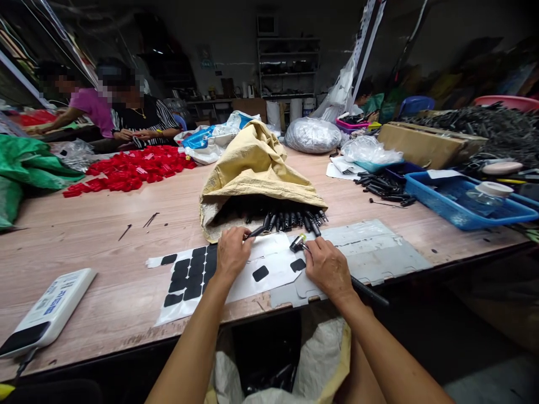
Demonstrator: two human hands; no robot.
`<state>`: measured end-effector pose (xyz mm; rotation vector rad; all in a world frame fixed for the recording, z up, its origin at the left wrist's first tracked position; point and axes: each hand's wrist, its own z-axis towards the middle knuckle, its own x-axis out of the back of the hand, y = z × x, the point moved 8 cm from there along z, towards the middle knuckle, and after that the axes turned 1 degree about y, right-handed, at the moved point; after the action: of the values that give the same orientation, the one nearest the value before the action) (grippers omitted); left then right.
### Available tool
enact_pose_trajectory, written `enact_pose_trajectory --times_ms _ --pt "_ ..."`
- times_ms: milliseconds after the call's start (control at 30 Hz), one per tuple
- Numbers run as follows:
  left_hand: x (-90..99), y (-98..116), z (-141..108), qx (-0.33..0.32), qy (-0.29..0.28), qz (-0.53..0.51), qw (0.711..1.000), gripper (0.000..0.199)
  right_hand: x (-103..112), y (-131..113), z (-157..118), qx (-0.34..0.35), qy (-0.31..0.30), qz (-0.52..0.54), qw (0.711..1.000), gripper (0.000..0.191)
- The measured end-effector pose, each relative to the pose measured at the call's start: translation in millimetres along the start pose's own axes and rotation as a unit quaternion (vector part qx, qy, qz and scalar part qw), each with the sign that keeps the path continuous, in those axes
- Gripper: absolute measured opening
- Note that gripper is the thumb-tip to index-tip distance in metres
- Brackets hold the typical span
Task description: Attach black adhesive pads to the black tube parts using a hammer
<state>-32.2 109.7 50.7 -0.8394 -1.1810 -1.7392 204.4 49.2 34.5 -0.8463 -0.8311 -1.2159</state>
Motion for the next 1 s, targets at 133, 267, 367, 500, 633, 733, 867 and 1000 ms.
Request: enact_pose_trajectory --times_ms 133,267,367,500,633,733,867,1000 --pt "-8.4 20.6 -42.3 -0.063 -0.074 -0.084 0.992 0.01 -0.3 -0.1 -0.1 -0.001 -0.001 -0.006 1.0 0.013" --pt "-13.8 32.2 -59.2 -0.074 -0.106 -0.102 0.986 0.009 -0.1 -0.1 -0.5 -0.002 0.001 -0.008 1.0 0.012" --pt "-17.4 35.0 -56.1 -0.071 -0.109 -0.119 0.984 0.015 0.7 -0.7 -1.0 -0.001 0.005 -0.006 1.0 0.012" --pt "-25.7 32.3 -50.1 -0.045 -0.104 -0.147 0.983 0.014 -0.7 0.9 -1.4 -0.004 0.004 0.003 1.0 0.013" --pt "-29.9 27.6 -49.8 -0.017 -0.099 -0.167 0.981 0.013 -3.4 5.9 1.1 -0.005 -0.008 0.02 1.0 0.015" --pt "-30.2 26.2 -50.2 -0.005 -0.102 -0.174 0.979 0.013 3.6 11.5 3.4 -0.033 0.01 0.06 0.998 0.019" --pt "-29.4 26.7 -49.6 0.001 -0.098 -0.17 0.981 0.013 18.4 -0.3 1.5 -0.021 0.032 0.172 0.984 0.026" --pt "-29.1 26.9 -49.5 -0.005 -0.086 -0.172 0.981 0.014 23.9 -29.8 -4.5 0.031 0.009 0.265 0.964 0.028"
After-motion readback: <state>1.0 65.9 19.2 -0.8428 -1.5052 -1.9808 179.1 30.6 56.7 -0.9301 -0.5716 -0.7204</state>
